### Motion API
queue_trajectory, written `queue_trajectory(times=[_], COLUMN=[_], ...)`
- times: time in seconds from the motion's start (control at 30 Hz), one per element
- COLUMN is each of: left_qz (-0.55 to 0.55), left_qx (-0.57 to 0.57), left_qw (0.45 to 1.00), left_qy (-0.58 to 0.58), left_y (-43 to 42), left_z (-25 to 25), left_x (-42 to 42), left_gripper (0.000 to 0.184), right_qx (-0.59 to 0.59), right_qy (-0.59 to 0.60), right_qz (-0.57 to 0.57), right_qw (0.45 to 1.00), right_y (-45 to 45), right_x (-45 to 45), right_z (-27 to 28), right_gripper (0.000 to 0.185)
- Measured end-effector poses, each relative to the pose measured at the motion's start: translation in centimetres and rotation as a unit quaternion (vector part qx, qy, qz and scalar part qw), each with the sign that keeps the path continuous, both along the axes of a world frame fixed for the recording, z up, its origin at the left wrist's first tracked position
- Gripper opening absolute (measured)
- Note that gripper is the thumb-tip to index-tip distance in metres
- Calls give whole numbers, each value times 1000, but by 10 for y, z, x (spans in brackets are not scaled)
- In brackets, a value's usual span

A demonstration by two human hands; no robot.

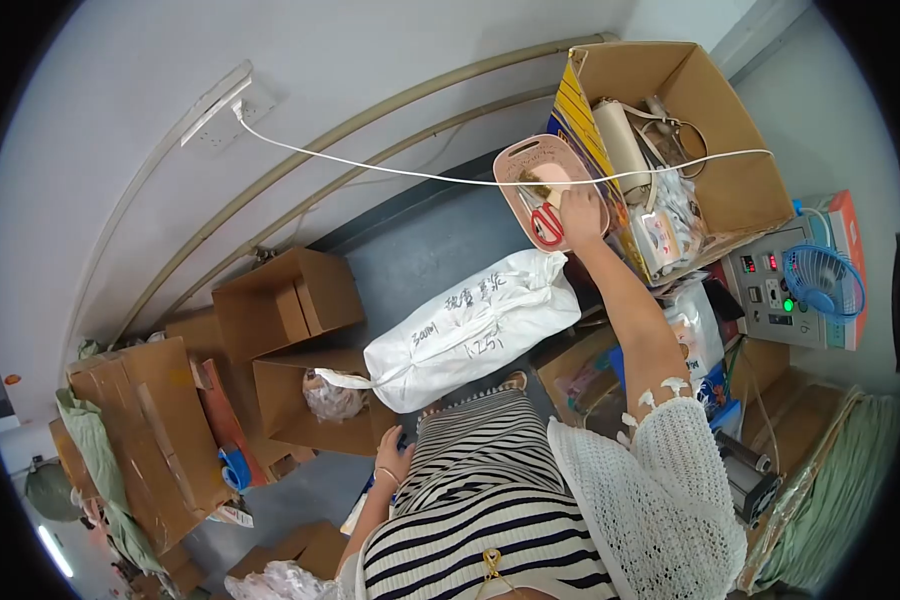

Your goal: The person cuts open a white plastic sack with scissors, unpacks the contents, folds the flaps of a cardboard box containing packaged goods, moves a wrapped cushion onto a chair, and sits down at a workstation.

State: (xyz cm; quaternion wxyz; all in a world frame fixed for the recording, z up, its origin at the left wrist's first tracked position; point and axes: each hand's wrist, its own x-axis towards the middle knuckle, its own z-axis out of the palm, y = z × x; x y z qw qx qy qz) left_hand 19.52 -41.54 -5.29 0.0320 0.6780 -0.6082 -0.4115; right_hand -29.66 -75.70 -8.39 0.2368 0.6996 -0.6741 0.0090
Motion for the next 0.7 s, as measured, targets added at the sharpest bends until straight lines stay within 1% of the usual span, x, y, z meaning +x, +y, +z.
queue_trajectory(times=[0.07, 0.1, 0.13, 0.17, 0.23, 0.3, 0.33, 0.4, 0.47, 0.5, 0.57, 0.63, 0.7], left_qz=[12, 26, 26, 31, 38, 70, 72, 82, 78, 74, 60, 48, 29], left_qx=[12, 23, 26, 36, 43, 77, 77, 102, 119, 133, 137, 142, 143], left_qw=[1000, 998, 998, 998, 997, 994, 994, 991, 989, 988, 988, 988, 988], left_qy=[23, 46, 45, 51, 57, 42, 41, 36, 28, 23, 25, 26, 59], left_y=[-5, -6, -6, -5, -8, -2, 1, 6, 8, 8, 7, 8, 1], left_z=[-2, -3, -2, -1, -2, -5, -7, -6, -6, -7, -10, -17, -18], left_x=[2, 3, 5, 8, 13, 21, 24, 30, 33, 34, 33, 31, 24], left_gripper=[52, 51, 51, 50, 50, 48, 48, 49, 49, 49, 48, 48, 47], right_qx=[97, 99, 219, 333, 322, 311, 299, 290, 359, 358, 390, 405, 418], right_qy=[-88, -88, -127, -164, -165, -165, -182, -200, -223, -223, -226, -212, -199], right_qz=[56, 56, -10, -76, -84, -90, -106, -121, -162, -163, -169, -160, -151], right_qw=[990, 990, 967, 925, 929, 932, 931, 928, 892, 892, 877, 875, 873], right_y=[-5, -8, -9, -10, -12, -14, -16, -17, -17, -19, -22, -22, -23], right_x=[14, 19, 25, 28, 24, 21, 19, 23, 28, 30, 32, 29, 26], right_z=[6, 5, 4, 2, -20, -35, -43, -40, -4, 6, 24, 46, 68], right_gripper=[20, 20, 18, 17, 16, 15, 18, 20, 32, 32, 44, 46, 48])
